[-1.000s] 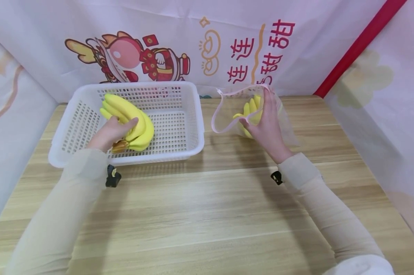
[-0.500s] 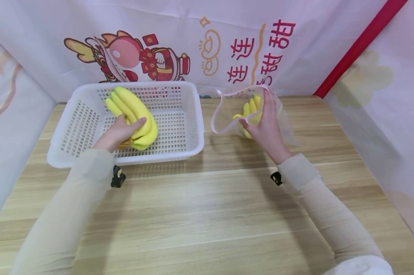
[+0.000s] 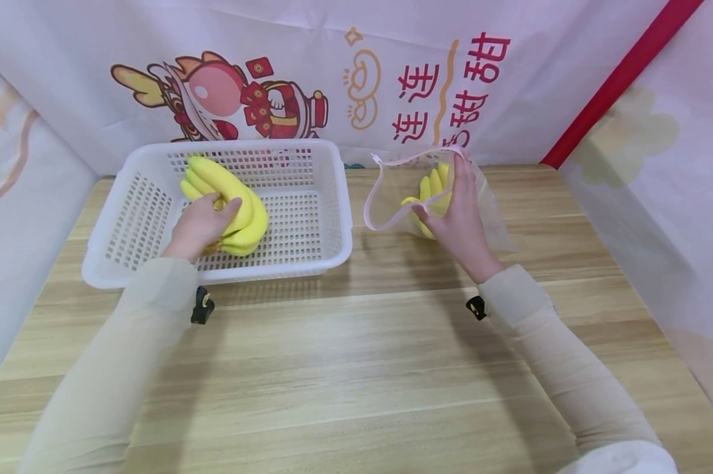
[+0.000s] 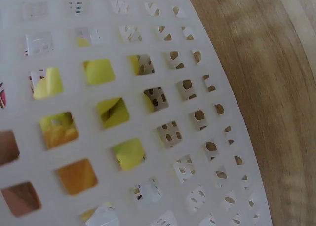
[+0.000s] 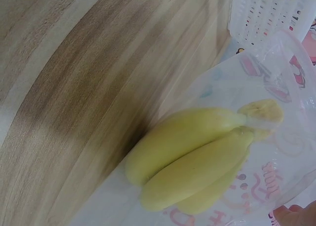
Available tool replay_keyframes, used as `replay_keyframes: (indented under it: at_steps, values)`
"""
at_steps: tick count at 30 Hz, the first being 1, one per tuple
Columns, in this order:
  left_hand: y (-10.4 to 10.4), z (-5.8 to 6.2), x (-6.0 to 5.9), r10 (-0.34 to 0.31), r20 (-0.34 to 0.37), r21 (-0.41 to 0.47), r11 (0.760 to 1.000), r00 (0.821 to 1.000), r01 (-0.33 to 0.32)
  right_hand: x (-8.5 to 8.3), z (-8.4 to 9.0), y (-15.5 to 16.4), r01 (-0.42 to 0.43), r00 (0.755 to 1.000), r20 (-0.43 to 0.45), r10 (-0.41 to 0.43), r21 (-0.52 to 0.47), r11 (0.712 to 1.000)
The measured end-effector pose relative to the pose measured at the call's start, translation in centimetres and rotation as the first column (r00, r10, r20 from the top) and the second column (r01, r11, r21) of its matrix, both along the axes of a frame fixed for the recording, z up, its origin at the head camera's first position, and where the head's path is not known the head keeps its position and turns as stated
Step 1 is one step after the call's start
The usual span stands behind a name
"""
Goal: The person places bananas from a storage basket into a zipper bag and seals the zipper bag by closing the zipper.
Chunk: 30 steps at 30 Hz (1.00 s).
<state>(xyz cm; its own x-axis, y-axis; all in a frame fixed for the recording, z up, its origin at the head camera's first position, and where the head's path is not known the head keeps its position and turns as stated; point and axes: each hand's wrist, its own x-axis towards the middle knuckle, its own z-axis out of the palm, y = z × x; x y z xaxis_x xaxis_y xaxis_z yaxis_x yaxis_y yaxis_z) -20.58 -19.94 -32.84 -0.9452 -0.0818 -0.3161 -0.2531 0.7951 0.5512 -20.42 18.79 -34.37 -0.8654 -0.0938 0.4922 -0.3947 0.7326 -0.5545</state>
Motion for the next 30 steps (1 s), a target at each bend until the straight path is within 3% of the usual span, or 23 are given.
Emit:
replay_keyframes:
  at_steps: [9, 15, 22, 27, 30]
  values:
    - [0.9, -0.1, 0.0, 0.039, -0.047, -0.027, 0.999, 0.998, -0.041, 0.2, 0.2, -0.1, 0.005, 1.000, -0.002, -0.005, 0.008, 1.000]
    - [1.0, -0.2, 0.0, -0.055, 0.009, -0.095, 0.994, 0.998, 0.056, 0.2, 0.2, -0.1, 0.005, 1.000, -0.004, -0.005, 0.012, 1.000]
    - [1.5, -0.2, 0.2, -0.145, 0.099, -0.145, 0.977, 0.984, 0.159, 0.2, 0.1, -0.1, -0.007, 1.000, -0.018, 0.007, 0.007, 1.000]
    - [1.4, -0.3, 0.3, -0.181, 0.123, -0.185, 0.962, 0.976, 0.201, 0.2, 0.1, -0.1, -0.006, 1.000, -0.019, 0.007, 0.012, 1.000]
    - [1.5, -0.4, 0.3, -0.174, 0.115, -0.181, 0.964, 0.978, 0.193, 0.2, 0.1, -0.1, -0.009, 1.000, -0.018, 0.009, 0.010, 1.000]
